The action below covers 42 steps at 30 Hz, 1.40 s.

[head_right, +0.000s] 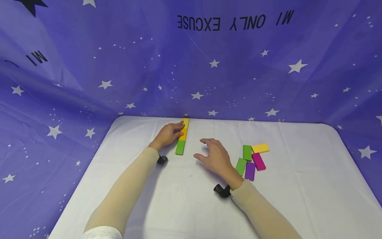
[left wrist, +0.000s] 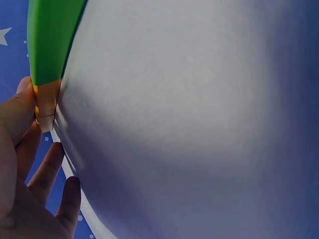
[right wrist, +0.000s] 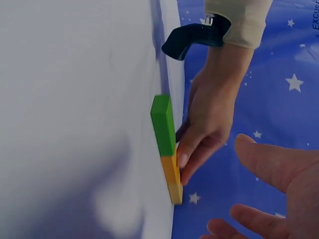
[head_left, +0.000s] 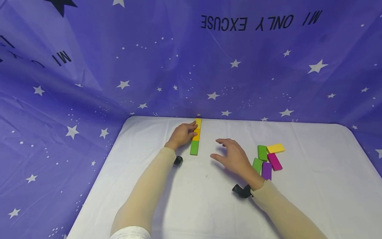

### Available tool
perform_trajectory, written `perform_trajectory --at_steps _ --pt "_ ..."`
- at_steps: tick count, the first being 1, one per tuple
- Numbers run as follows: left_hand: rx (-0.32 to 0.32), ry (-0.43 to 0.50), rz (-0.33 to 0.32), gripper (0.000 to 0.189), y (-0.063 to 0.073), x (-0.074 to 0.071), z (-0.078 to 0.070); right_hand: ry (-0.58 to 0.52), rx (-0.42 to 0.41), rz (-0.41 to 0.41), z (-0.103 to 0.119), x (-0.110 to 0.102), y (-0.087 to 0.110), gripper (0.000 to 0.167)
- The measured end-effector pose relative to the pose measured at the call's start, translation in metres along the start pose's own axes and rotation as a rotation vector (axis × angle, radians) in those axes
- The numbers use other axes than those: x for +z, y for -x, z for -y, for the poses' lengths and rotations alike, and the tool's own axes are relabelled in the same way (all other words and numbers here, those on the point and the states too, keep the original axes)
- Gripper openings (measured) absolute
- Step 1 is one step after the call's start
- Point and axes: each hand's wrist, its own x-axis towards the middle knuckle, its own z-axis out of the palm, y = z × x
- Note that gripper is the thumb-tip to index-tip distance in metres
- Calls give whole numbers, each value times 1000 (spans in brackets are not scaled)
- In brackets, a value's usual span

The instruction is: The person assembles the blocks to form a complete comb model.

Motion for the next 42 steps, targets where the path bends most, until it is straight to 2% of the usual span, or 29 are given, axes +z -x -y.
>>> perform_trajectory --at_steps 10,19,29,37,42 --pt "-4 -11 7 46 0 -1 -2 76 31 -63 -29 -20 30 63" --pt "-8 18 11 46 2 0 -2 216 30 -81 -48 -21 48 67" --pt "-9 12 10 46 4 -1 -4 312 67 -53 -52 -20 54 74" --pt "-2 11 13 46 4 0 -3 414 68 -33 -51 -14 53 70" --pt "-6 17 6 46 3 0 -2 409 48 -30 -53 -12 50 70"
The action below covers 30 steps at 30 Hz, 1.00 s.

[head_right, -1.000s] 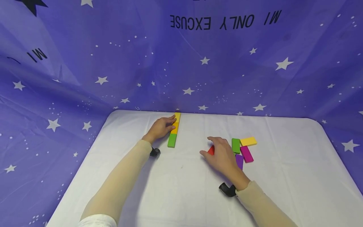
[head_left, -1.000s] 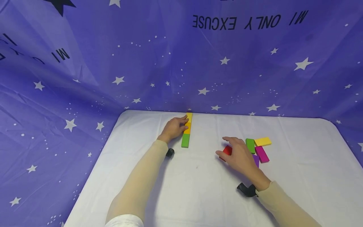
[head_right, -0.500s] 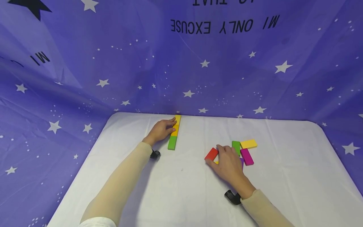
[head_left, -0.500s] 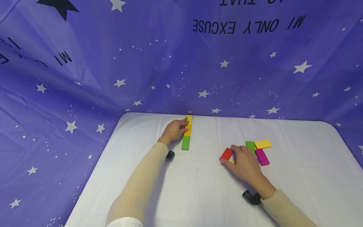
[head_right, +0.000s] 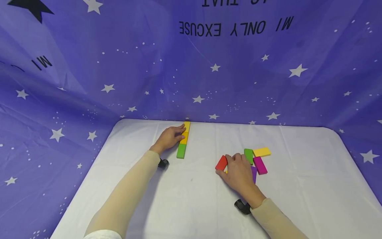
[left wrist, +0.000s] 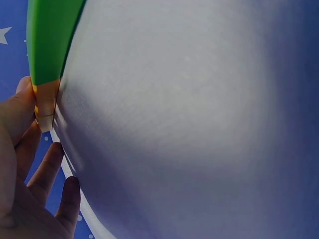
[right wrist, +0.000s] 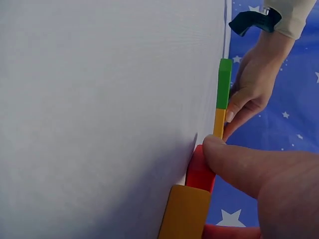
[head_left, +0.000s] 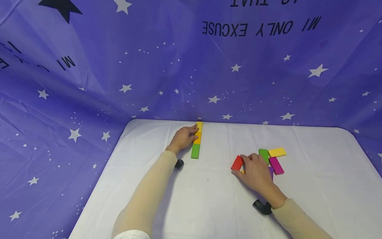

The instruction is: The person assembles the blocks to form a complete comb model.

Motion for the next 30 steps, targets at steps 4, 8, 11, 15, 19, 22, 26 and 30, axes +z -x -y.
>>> perform_trajectory --at_steps 4,8,11,15,19,22,26,30 --pt "1 -1 -1 46 1 1 0 -23 -38 9 -1 2 -1 70" --pt "5 -3 -1 46 1 1 0 -53 -67 9 -1 3 -1 70" --pt "4 -10 2 46 1 1 1 -74 -69 19 -1 3 -1 70" --pt "12 -10 -2 47 -1 0 1 -116 -52 46 -2 2 -2 71" --pt "13 -2 -2 47 -1 -2 2 -157 -49 73 -5 -3 -2 70" --pt "14 -1 -4 47 -2 -1 3 -185 -54 81 -7 -8 1 68" --pt "22 -9 -6 47 -3 0 3 -209 -50 109 -11 -16 9 66" --pt "26 -10 -5 46 -2 -1 2 -203 -31 144 -14 -19 17 63"
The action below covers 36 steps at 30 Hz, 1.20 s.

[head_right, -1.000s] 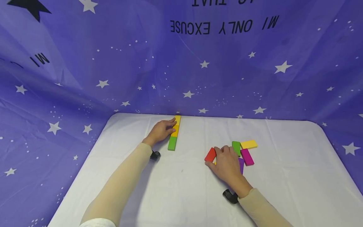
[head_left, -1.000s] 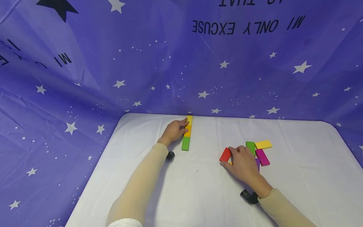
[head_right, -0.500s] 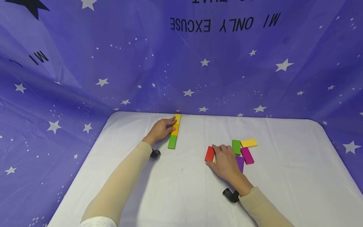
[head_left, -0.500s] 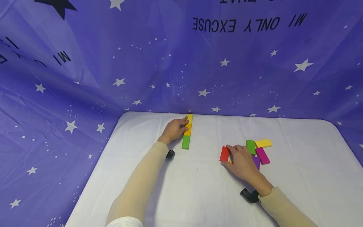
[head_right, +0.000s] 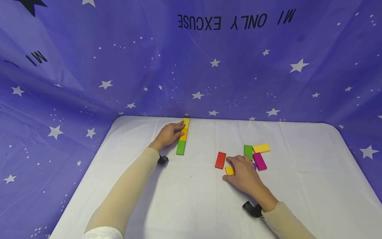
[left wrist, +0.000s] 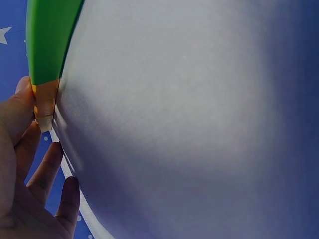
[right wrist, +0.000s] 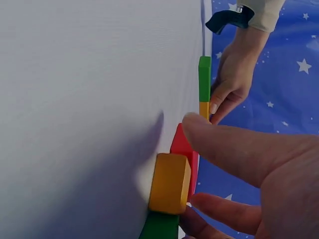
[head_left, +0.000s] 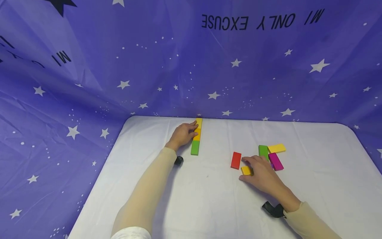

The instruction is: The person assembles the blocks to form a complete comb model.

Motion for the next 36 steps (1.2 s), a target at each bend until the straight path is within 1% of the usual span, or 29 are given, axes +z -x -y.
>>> perform_trajectory --at_steps 3,7,10,16,24,29,36 --pt "-6 5 6 47 1 -1 -1 17 0 -8 -2 0 3 55" --pt "-16 7 11 47 1 -2 -2 38 -24 -20 -4 1 4 43" --pt "-18 5 10 47 1 -2 -3 40 -34 -20 -3 2 4 38" --pt "-29 1 14 47 1 -2 -3 26 -52 -20 0 1 3 37" --pt "-41 19 20 47 2 -1 -3 -11 -59 -28 11 -3 1 39" --pt "-37 21 12 47 1 -1 -2 -31 -100 -45 21 -1 -6 38" --pt "-15 -24 5 47 0 2 -1 -76 -125 -45 37 5 -19 39"
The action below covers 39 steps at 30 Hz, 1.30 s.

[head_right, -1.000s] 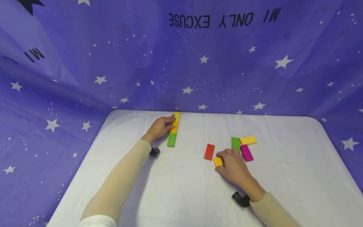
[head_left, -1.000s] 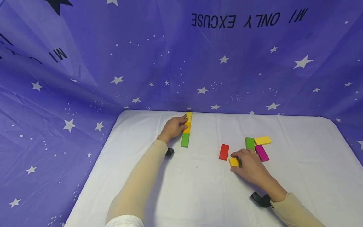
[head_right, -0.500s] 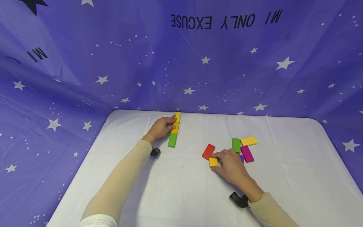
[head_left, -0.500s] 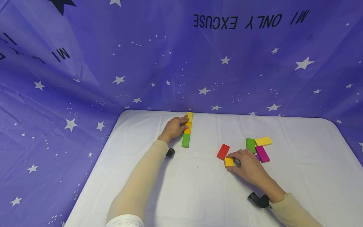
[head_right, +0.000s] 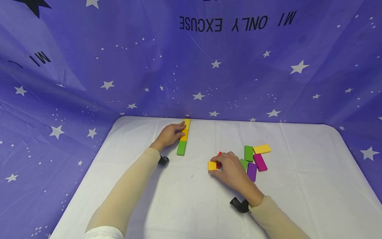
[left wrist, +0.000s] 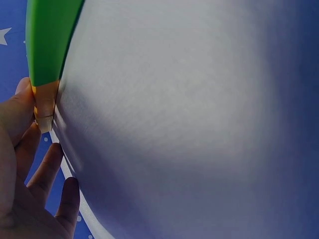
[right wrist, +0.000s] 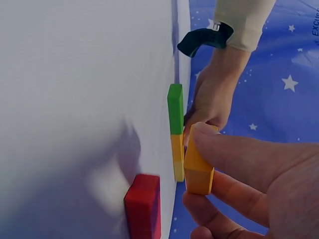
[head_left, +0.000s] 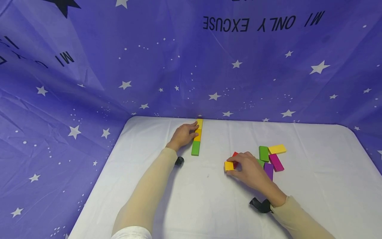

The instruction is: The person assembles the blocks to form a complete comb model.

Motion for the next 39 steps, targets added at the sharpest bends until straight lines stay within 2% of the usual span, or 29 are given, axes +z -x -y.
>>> perform_trajectory --at_steps 12,25,32,39 --pt "10 8 -5 47 0 2 1 -42 1 -1 22 20 -25 40" --pt "9 3 -4 47 -1 2 3 -44 43 -8 43 42 -46 36" --pt "20 6 -11 47 -2 1 4 -40 -2 -14 51 54 -55 34" --pt "19 1 -8 47 -1 0 2 -21 -7 11 55 65 -64 35"
